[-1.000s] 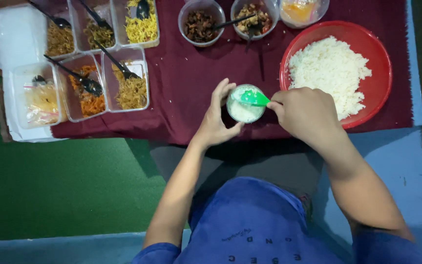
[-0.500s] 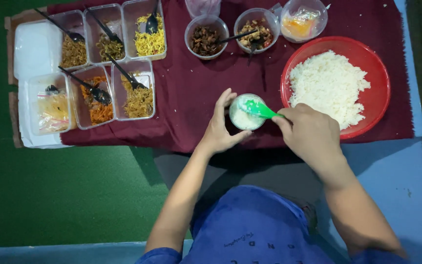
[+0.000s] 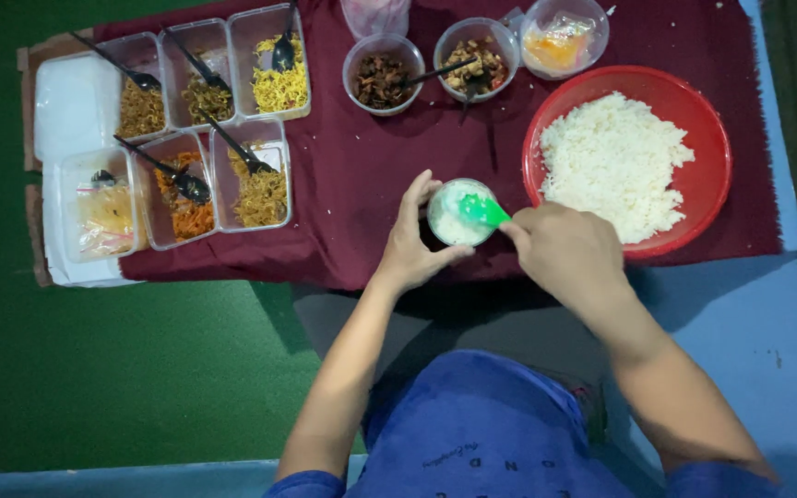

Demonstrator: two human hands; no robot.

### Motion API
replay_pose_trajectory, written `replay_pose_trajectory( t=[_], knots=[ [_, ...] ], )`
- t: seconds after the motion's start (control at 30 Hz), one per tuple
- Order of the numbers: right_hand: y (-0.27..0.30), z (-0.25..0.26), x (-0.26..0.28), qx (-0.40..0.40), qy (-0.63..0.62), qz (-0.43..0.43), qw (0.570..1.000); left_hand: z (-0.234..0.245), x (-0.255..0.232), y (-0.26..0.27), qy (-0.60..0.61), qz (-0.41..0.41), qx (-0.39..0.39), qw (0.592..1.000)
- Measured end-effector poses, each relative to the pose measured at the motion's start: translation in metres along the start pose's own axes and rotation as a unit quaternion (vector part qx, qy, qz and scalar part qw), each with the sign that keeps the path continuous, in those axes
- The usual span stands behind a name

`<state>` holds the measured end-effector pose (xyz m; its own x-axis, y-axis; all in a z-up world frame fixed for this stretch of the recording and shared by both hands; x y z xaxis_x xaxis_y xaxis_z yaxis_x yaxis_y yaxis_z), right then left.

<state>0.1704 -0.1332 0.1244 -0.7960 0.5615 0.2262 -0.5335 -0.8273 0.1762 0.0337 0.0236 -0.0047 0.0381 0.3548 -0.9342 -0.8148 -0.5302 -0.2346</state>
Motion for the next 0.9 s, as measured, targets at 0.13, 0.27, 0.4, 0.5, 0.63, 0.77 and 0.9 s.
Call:
replay_pose_trajectory(
  t=[0.13,0.27,0.4,0.5,0.63,0.77,0.9],
  knots=[
    [-0.006,-0.022,-0.012,0.026,-0.011,-0.001,1.0,0.004,-0.011,0.0,0.015,0.003,0.002,1.0],
    [-0.006,-0.008,-0.009,0.024,-0.029,-0.001,0.999,0.003,-0.019,-0.003,0.014,-0.016,0.016,1.0],
    [-0.003,0.008,0.001,0.004,-0.031,0.008,0.999,0.004,-0.011,-0.002,-0.041,-0.016,0.005,0.999],
    [-0.006,-0.017,-0.007,0.034,-0.011,0.004,0.999,0.004,-0.013,0.0,-0.019,0.001,0.002,1.0],
    [-0.006,-0.014,-0.006,0.045,-0.023,-0.001,0.999,0.003,-0.02,-0.001,-0.009,0.009,0.02,1.0],
    [-0.005,0.007,-0.001,0.019,-0.025,-0.005,0.999,0.005,-0.022,-0.003,-0.025,0.001,0.013,1.0],
    [-0.006,0.001,0.0,0.012,0.007,0.014,1.0,0.003,-0.008,0.001,-0.021,0.021,-0.008,1.0]
  ],
)
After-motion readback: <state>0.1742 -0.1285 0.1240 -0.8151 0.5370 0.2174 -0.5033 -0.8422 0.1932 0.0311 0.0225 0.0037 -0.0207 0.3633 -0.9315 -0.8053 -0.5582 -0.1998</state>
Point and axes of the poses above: each hand's wrist, its own y-axis away from the middle knuckle, its own z-axis out of the back of the hand, x = y × z, the point moved 4 cm from there along -y, towards the middle knuckle, and after that the axes turned 1 degree about -y, right-handed, at the moved point
